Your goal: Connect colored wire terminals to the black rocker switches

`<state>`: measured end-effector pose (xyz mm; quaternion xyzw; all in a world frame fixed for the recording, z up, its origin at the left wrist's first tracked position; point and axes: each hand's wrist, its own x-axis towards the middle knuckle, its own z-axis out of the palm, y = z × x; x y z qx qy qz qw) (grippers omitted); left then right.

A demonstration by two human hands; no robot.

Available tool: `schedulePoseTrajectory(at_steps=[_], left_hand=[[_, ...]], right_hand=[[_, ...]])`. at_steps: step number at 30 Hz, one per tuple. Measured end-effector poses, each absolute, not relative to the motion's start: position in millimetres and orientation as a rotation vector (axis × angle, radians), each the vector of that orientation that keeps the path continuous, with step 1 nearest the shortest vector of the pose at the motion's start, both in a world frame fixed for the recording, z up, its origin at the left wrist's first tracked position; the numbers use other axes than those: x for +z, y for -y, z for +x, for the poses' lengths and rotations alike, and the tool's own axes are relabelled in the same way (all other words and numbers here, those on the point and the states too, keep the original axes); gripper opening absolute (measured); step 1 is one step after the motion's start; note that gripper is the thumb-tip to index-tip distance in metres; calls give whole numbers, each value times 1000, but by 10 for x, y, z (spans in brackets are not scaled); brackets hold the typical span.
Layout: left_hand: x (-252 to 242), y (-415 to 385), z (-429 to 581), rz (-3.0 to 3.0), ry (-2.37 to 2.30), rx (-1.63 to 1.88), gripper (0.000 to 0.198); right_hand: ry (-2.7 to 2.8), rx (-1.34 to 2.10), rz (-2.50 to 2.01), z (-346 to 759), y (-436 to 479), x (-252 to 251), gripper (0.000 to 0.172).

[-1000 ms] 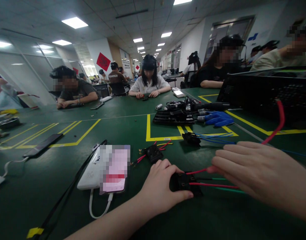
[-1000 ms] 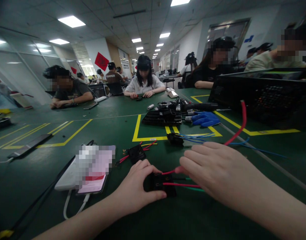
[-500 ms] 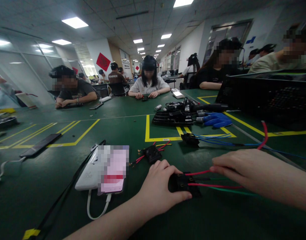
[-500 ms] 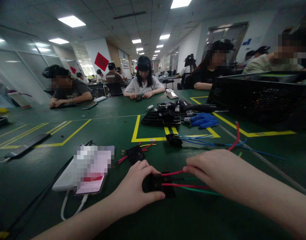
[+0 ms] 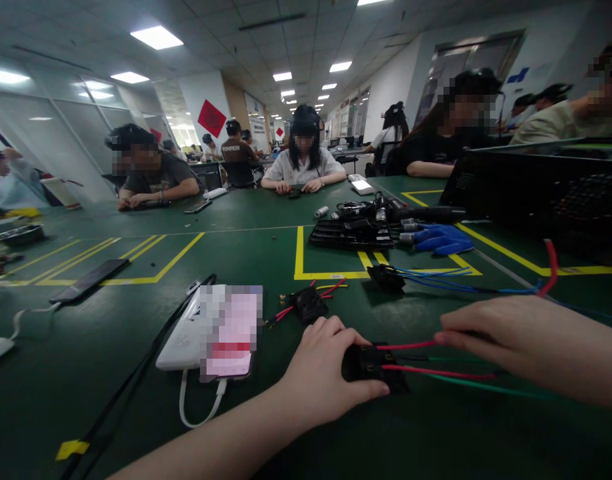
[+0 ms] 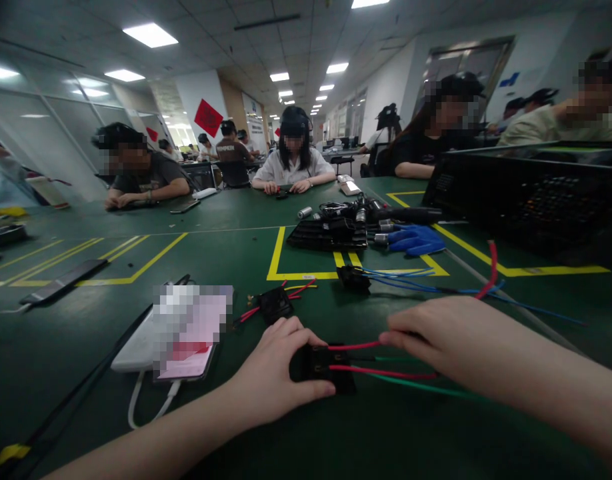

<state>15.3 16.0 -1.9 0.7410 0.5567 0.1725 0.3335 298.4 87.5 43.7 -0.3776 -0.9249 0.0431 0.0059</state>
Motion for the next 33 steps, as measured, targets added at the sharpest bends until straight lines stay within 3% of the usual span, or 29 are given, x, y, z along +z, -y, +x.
schedulePoseTrajectory(at_steps=[6, 10, 16, 27, 33], left_hand=[[23, -168, 150, 1918, -1464, 417, 50], [26, -162, 141, 1915, -1461, 424, 50], [-2, -168, 147, 1926, -1457, 439, 51], [-8, -172, 150, 1939, -1459, 441, 51], [-33, -177, 144, 1948, -1448, 459, 50]], right_hand=[[2925, 360, -1457, 2940, -957, 345, 47], [2827, 314, -1300, 2923, -920, 461, 51], [2631, 255, -958, 2900, -776, 557, 73], [2903, 605, -1572, 2951, -996, 319, 52], [2866, 424, -1453, 2941, -1002, 398, 48]])
